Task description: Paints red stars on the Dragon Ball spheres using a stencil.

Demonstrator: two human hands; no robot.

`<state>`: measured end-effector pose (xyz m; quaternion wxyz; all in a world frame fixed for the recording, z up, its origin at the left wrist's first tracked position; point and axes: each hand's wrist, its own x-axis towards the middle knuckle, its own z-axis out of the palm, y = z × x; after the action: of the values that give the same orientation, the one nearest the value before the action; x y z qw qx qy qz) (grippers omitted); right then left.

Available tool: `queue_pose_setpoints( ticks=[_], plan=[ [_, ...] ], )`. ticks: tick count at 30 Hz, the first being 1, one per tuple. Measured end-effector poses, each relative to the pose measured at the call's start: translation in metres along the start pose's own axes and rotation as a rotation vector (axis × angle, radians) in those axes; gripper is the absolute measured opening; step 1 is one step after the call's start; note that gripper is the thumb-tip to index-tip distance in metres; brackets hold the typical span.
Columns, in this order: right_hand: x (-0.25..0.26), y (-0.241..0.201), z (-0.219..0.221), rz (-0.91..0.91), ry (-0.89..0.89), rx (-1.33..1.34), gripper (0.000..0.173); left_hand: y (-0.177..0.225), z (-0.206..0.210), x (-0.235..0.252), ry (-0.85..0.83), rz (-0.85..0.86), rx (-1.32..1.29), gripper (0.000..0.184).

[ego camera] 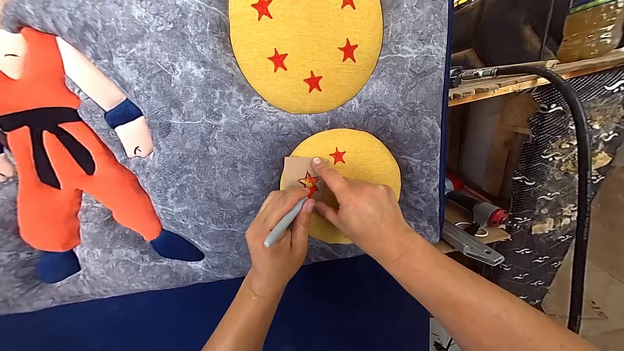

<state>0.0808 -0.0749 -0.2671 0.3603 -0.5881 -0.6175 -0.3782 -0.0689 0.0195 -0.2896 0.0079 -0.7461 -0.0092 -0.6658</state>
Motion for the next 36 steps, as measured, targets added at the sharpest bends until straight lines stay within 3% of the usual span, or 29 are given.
queue_pose_setpoints(
  ticks=[5,30,36],
  plan=[
    [0.000,-0.001,-0.001,-0.002,-0.001,0.013,0.062,0.001,0.003,0.013,0.054,-0.022,0.036,0.018],
    [0.002,0.000,0.000,0.009,-0.047,0.058,0.063,0.008,-0.015,0.023,-0.150,-0.059,0.182,0.023],
    [0.003,0.001,0.000,0.015,-0.055,0.078,0.062,0.013,-0.020,0.027,-0.195,-0.133,0.213,0.024]
  ],
)
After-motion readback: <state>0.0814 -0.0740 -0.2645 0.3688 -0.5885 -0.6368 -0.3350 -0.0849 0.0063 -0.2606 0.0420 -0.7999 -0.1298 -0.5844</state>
